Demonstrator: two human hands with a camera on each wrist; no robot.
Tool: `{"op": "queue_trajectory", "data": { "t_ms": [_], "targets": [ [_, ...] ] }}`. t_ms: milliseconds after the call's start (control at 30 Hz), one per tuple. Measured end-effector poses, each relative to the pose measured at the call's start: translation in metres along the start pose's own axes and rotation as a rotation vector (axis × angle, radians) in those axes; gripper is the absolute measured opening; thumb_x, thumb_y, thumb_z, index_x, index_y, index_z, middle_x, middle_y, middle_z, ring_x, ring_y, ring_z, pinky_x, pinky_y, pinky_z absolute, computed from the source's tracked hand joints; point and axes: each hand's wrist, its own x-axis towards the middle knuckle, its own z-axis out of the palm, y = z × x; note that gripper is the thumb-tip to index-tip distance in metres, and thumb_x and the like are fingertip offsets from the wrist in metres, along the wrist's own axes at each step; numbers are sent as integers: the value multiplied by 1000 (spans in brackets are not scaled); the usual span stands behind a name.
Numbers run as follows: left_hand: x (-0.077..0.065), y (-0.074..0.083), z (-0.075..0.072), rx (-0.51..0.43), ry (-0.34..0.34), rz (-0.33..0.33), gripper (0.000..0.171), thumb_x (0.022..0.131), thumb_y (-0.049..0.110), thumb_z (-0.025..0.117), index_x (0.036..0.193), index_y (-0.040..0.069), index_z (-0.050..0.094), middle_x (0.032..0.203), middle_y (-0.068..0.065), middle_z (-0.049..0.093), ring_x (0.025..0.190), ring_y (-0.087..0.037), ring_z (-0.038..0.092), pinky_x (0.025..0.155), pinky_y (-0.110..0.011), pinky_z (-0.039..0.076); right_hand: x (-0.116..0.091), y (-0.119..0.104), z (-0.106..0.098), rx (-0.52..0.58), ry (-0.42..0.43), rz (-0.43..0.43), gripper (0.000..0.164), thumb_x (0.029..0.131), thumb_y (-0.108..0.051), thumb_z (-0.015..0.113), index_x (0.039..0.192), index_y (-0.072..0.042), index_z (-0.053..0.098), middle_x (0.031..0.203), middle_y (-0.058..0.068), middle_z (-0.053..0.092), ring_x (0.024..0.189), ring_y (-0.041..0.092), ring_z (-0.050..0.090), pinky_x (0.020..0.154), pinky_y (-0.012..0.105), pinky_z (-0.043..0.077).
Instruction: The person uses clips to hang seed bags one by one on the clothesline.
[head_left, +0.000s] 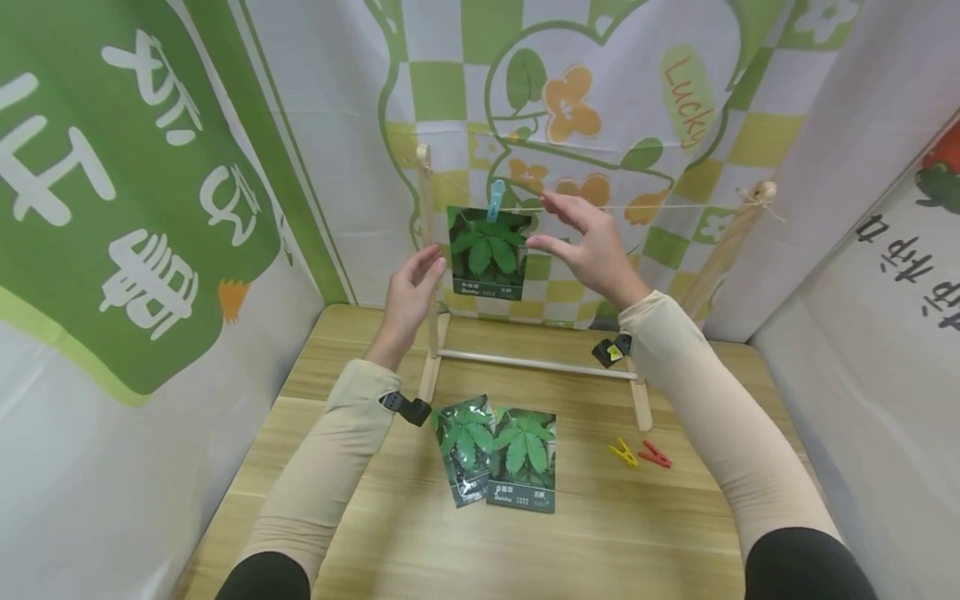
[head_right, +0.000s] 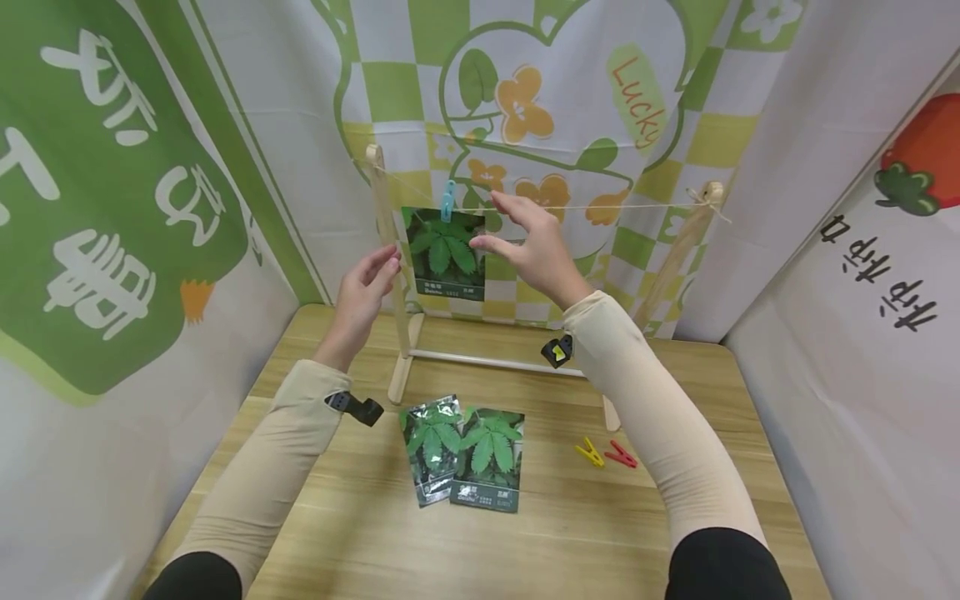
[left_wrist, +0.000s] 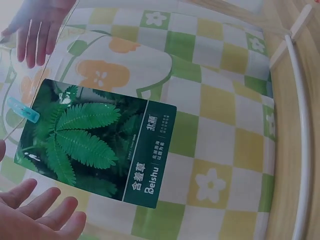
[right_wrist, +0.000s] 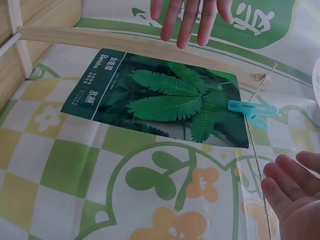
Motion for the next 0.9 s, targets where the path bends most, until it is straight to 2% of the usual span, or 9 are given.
{"op": "queue_trajectory", "data": {
  "t_ms": [133,267,367,633,733,800,900],
  "targets": [
    [-4,-2,0,9,-13,9,54,100,33,54,145,8,41,150,-12,45,139,-24,43,118,-35,33,-10,3,0,-30,-2,-45,66,85,-26,75,140,-1,49,137,18,57,128,30,53,109,41,45],
    [-9,-2,0,20,-19,20,54,100,32,54,146,7,40,151,-12,44,139,-24,43,118,-35,33,-18,5,1,-31,-10,-70,78,84,-50,67,141,-1,48,138,19,56,128,32,52,107,46,45],
    [-13,-3,1,22,-27,25,55,100,32,55,146,7,40,151,-12,44,139,-25,43,118,-36,33,-24,7,2,-15,-12,-70,83,82,-57,63,142,-1,47,139,19,55,127,33,53,106,47,45],
    [-21,-10,1,7,-48,19,56,99,33,56,146,8,39,150,-12,44,139,-25,43,118,-36,33,-38,13,9,7,11,-70,67,84,-21,74,141,0,46,136,21,57,124,33,54,104,48,47],
    [-24,-12,0,1,-52,8,56,99,33,56,147,9,39,151,-11,44,138,-24,43,118,-36,33,-41,14,11,-7,19,-75,65,85,-18,74,141,1,47,135,21,57,124,33,55,104,45,48],
    [-25,-13,0,3,-52,4,56,99,33,56,147,8,39,151,-11,44,138,-25,43,118,-37,34,-43,15,12,-15,22,-77,66,87,-29,71,140,1,47,135,21,57,124,33,55,103,44,48],
    [-27,-16,0,4,-51,1,55,99,32,56,147,8,39,151,-11,44,138,-25,43,118,-37,34,-48,17,13,-12,24,-63,66,87,-29,70,141,0,47,135,22,57,124,34,55,103,44,48]
  ]
}}
